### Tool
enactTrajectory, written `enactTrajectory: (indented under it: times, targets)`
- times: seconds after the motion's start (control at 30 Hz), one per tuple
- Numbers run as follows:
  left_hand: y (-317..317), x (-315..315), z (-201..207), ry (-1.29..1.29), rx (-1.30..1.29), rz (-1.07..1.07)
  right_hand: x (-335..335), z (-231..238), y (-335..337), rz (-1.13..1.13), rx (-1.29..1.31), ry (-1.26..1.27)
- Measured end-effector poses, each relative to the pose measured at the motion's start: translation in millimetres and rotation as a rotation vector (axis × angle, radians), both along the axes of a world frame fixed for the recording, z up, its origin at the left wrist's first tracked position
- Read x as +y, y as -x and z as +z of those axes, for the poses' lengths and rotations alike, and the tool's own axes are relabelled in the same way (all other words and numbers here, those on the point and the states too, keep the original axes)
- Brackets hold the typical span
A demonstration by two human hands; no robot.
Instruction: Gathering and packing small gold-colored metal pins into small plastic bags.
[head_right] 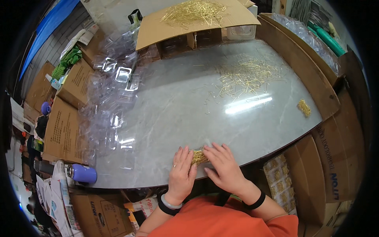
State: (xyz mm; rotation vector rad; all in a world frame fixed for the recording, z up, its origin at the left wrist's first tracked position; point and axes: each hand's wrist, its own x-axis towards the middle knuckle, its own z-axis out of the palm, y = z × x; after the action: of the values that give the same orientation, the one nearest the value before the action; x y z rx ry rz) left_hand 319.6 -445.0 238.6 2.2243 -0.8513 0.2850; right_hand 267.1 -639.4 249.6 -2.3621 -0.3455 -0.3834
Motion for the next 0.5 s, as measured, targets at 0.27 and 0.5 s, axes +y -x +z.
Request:
enactTrajectory:
  times: [0.27,0.5]
  targets:
    - [0.9,3.1,0.9,0.002,0.014,-0.011,4.3,8.3,-11.1,0.02,0.045,0.402]
    - [3.5,1.2,-0.5,-0.145,-0.061,0.001,3.6,11.4,-12.2,0.057,0.098,0.367]
